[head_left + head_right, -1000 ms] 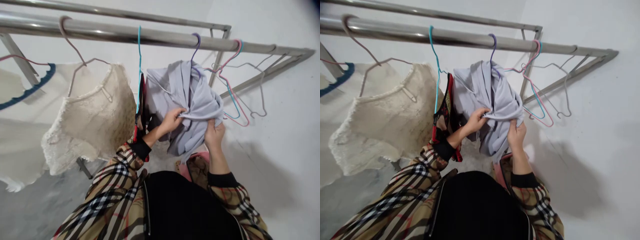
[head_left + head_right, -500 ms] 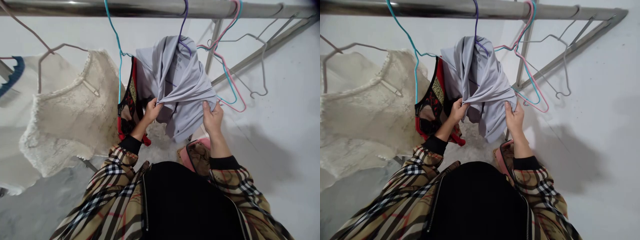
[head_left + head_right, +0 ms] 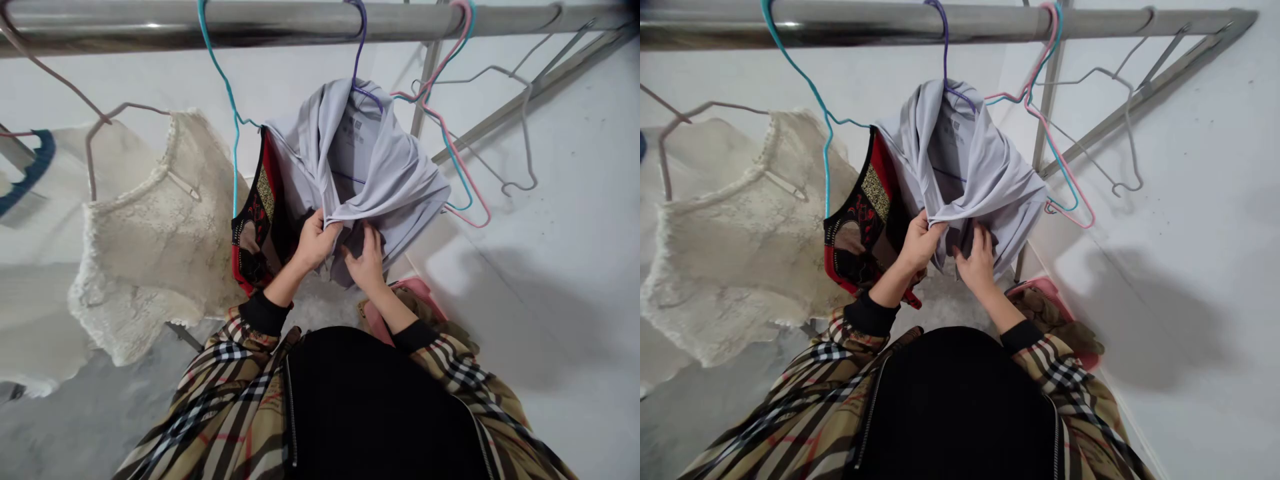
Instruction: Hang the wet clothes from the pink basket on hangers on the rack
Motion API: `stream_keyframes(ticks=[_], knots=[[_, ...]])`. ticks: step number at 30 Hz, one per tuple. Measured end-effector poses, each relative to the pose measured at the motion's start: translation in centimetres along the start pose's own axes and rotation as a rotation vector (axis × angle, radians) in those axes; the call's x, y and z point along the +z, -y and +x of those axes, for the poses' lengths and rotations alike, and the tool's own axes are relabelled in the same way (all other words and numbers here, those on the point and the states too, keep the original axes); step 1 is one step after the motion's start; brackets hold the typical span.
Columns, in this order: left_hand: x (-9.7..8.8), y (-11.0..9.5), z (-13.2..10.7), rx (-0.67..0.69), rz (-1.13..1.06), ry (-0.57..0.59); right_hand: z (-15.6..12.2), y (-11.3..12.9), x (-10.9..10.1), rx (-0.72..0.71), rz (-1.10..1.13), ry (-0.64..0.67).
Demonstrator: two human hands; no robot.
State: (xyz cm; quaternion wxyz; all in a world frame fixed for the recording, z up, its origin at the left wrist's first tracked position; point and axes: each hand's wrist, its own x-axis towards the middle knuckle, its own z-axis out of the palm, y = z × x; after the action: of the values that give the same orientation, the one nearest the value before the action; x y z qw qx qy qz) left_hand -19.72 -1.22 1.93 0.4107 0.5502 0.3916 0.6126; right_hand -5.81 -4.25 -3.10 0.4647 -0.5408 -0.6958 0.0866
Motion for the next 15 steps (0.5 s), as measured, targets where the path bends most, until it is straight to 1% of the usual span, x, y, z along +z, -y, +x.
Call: stream_keyframes(ticks=[3,5,7,11,13,15], knots=[[0.6,-0.9,-0.9,0.001,-0.039,0.055,1.8,-0.9,1.4,0.091,0.071,-0.008],[0.6,-1.1,-1.1,0.006,-0.058,0.073,2.6,-1.2,1.7,0.123,0.155,0.024],[0.4,-1.0,-1.3,0.008,-0.066,0.059,2.7,-1.2,1.5,0.151,0.238,0.089],[0.0,-0.6,-1.7,-0.02,-0.093,0.018,1.0,-0.9,0.9,0.182,0.44,0.278],[0.1,-0.6,-2.2,-0.06,-0.109,0.035,-0.2,-0.6,1.0,0.193,0.557,0.352],[0.6,-0.9,-2.7,-0.096,-0.13,0.077,-1.2,-0.3,1.6,0.197,0.65,0.395]])
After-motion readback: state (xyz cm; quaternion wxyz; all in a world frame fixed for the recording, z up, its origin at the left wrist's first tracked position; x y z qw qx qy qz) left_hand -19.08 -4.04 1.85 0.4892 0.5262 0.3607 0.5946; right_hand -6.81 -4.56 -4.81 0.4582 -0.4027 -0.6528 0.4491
